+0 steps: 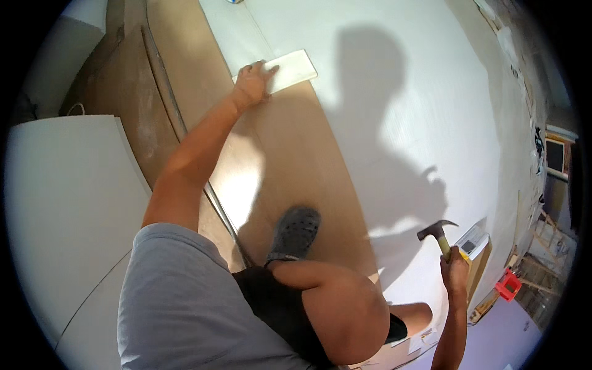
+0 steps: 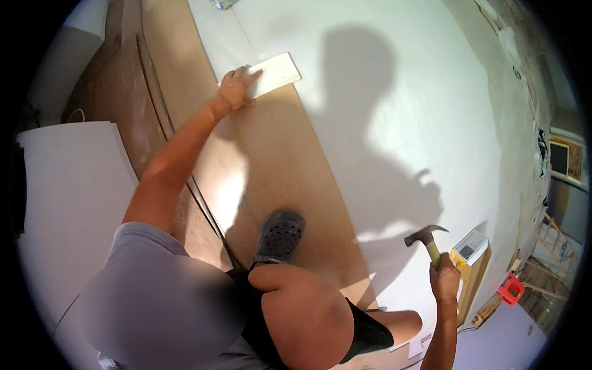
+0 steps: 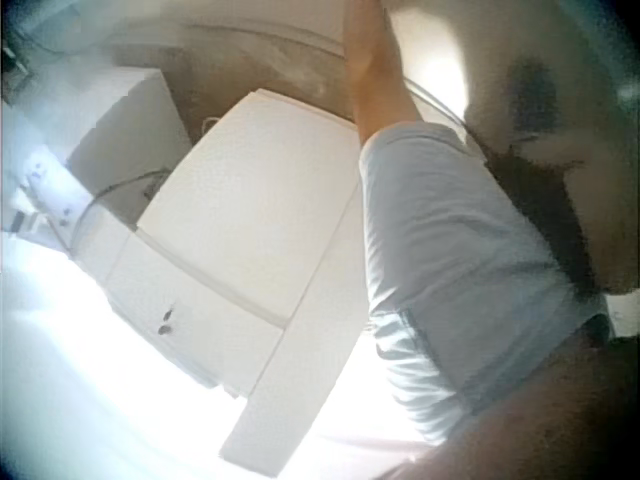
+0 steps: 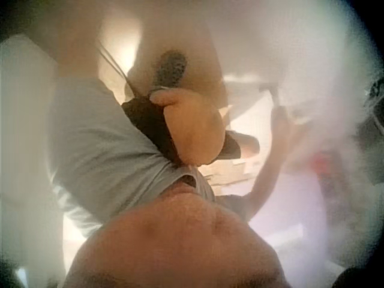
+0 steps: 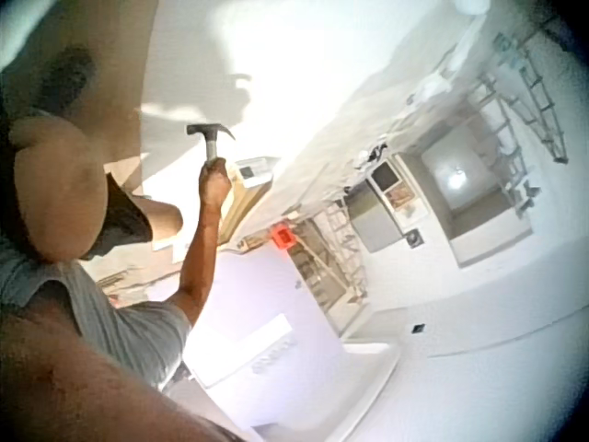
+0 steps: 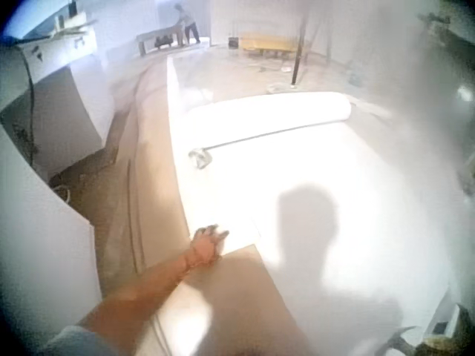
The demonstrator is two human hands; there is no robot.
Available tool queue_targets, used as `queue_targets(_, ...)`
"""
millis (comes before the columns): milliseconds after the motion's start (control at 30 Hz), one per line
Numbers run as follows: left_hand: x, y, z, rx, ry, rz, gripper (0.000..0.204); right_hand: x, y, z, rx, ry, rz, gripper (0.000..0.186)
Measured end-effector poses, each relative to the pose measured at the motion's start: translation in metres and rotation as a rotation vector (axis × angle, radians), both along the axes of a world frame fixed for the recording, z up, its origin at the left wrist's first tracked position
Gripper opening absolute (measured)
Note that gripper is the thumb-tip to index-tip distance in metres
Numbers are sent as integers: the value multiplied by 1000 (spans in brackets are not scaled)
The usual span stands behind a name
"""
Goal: The person installs laminate flooring by placing floorboards onto an underlayment and tapping them into place using a hammer and a tapping block.
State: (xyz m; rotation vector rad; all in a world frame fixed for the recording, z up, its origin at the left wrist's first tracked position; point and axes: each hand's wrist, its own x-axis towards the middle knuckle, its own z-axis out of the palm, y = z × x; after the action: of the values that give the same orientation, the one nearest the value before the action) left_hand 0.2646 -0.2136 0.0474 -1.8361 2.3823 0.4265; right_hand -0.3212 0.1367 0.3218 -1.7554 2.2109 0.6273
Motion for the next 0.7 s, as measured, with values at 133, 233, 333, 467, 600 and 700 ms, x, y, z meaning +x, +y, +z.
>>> queue_targets(133,-44,57,-26,-239,119,93,89,48,-107,-38,-15,-39,200,26)
queue_targets(233,-67,80,-48,-338,284,226,86,113,-226,-81,135,121,281,27)
queue_targets(333,-72,82,-55,-318,274,261,81,185,-346,-136,77,117,419,35)
queue_targets(467,-68,77,-48,-234,269,271,77,313,-468,-179,-42,5,893,29)
queue_targets(600,-67,77,-49,-248,251,274,72,450,-556,-179,-196,34,1176,26)
queue_targets(700,-69,76,-53,-255,260,281,70,499,-576,-190,-220,-235,764,38)
